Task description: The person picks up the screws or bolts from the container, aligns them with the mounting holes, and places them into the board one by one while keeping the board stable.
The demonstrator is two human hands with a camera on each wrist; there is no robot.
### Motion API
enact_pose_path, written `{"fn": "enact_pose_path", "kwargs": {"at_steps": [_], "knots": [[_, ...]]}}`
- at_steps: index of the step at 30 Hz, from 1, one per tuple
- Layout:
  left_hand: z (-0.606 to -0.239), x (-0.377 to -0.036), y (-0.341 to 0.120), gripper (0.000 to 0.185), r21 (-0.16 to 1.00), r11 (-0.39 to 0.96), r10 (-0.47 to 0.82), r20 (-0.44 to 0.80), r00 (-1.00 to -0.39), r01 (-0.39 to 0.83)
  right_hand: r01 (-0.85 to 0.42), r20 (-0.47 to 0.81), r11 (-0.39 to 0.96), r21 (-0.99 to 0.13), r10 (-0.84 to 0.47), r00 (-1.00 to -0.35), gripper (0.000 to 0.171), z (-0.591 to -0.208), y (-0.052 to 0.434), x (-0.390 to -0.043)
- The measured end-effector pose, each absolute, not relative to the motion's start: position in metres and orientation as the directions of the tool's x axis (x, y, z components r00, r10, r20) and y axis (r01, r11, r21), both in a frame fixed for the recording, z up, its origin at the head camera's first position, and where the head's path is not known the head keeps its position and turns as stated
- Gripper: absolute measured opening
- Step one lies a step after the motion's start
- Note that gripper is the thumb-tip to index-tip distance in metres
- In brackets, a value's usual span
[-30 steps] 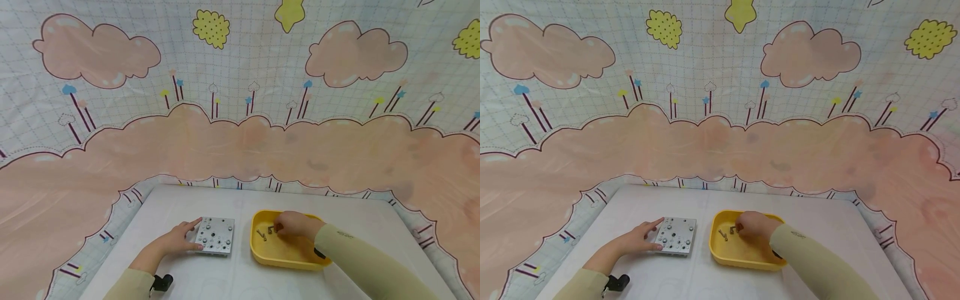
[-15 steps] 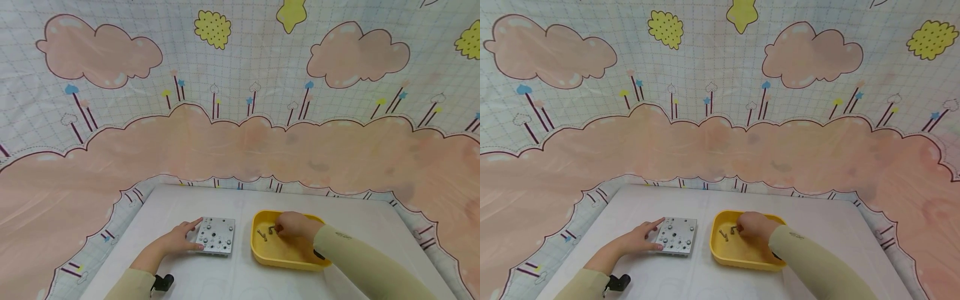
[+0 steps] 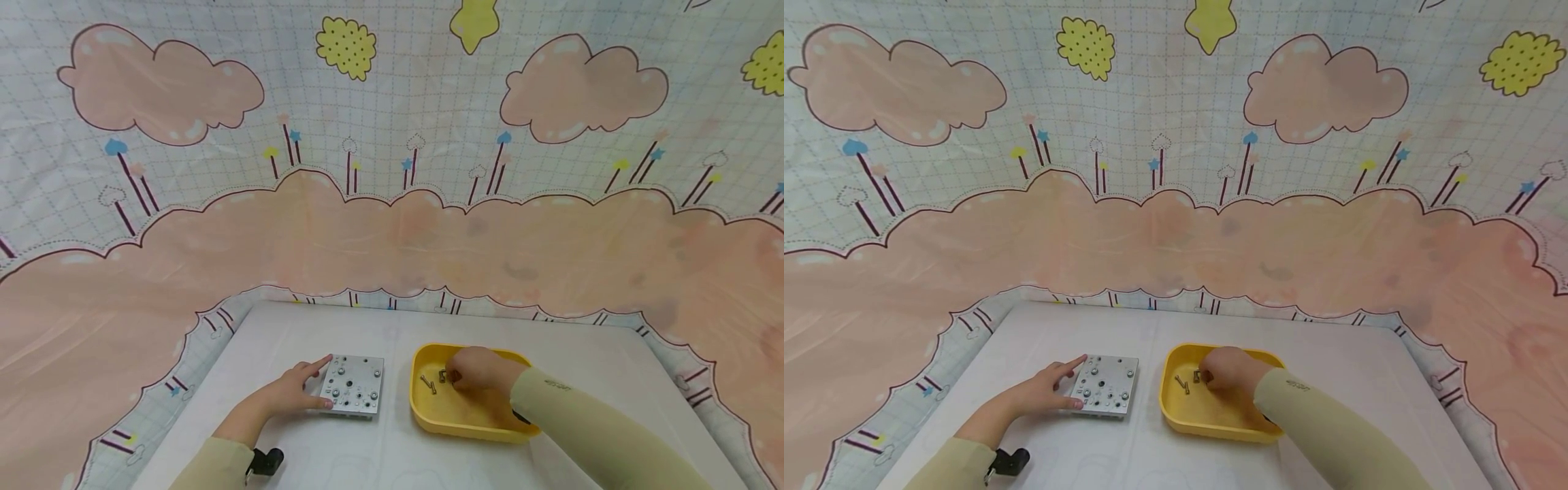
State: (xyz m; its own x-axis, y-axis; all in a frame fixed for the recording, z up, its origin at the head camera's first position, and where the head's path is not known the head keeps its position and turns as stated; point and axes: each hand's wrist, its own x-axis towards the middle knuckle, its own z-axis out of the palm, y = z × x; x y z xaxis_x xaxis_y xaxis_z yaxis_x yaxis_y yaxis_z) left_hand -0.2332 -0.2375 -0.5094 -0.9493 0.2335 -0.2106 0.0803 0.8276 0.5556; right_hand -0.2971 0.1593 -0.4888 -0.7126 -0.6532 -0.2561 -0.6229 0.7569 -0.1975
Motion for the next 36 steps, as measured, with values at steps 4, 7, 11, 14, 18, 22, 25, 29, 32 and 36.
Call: {"fn": "enact_pose_path", "kwargs": {"at_steps": [4, 7, 11, 14, 18, 22, 25, 29, 32, 36], "knots": [[-0.51, -0.233, -0.238, 0.1, 0.567, 0.82, 0.235, -0.21, -0.949, 0.078, -0.62, -0.26, 0.755, -0.211, -0.655, -0.709, 0.005, -0.488, 0.159, -0.296], [-0.511, -0.233, -0.238, 0.1, 0.569, 0.819, 0.233, -0.207, -0.95, 0.078, -0.611, -0.267, 0.757, -0.232, -0.653, -0.709, 0.007, -0.487, 0.159, -0.295], [-0.513, -0.234, -0.238, 0.101, 0.561, 0.824, 0.23, -0.202, -0.952, 0.08, -0.584, -0.27, 0.767, -0.266, -0.641, -0.718, 0.012, -0.486, 0.161, -0.294], [-0.514, -0.234, -0.238, 0.101, 0.563, 0.822, 0.236, -0.198, -0.951, 0.087, -0.562, -0.269, 0.778, -0.28, -0.626, -0.732, 0.013, -0.485, 0.163, -0.295], [-0.516, -0.235, -0.239, 0.1, 0.573, 0.815, 0.244, -0.197, -0.95, 0.091, -0.542, -0.268, 0.788, -0.29, -0.611, -0.745, 0.01, -0.484, 0.166, -0.295], [-0.518, -0.237, -0.24, 0.101, 0.57, 0.816, 0.25, -0.203, -0.947, 0.093, -0.53, -0.262, 0.789, -0.311, -0.607, -0.75, 0.01, -0.483, 0.168, -0.296], [-0.519, -0.237, -0.241, 0.101, 0.566, 0.819, 0.253, -0.203, -0.946, 0.097, -0.541, -0.247, 0.778, -0.321, -0.62, -0.745, 0.009, -0.48, 0.169, -0.295], [-0.519, -0.237, -0.241, 0.1, 0.568, 0.816, 0.259, -0.195, -0.946, 0.106, -0.54, -0.229, 0.773, -0.334, -0.622, -0.749, 0.009, -0.478, 0.172, -0.295], [-0.518, -0.237, -0.24, 0.101, 0.567, 0.818, 0.255, -0.199, -0.946, 0.101, -0.522, -0.219, 0.78, -0.346, -0.608, -0.763, 0.008, -0.475, 0.171, -0.297], [-0.516, -0.236, -0.24, 0.101, 0.56, 0.823, 0.244, -0.208, -0.947, 0.089, -0.522, -0.173, 0.756, -0.394, -0.619, -0.766, 0.005, -0.471, 0.17, -0.3]]}}
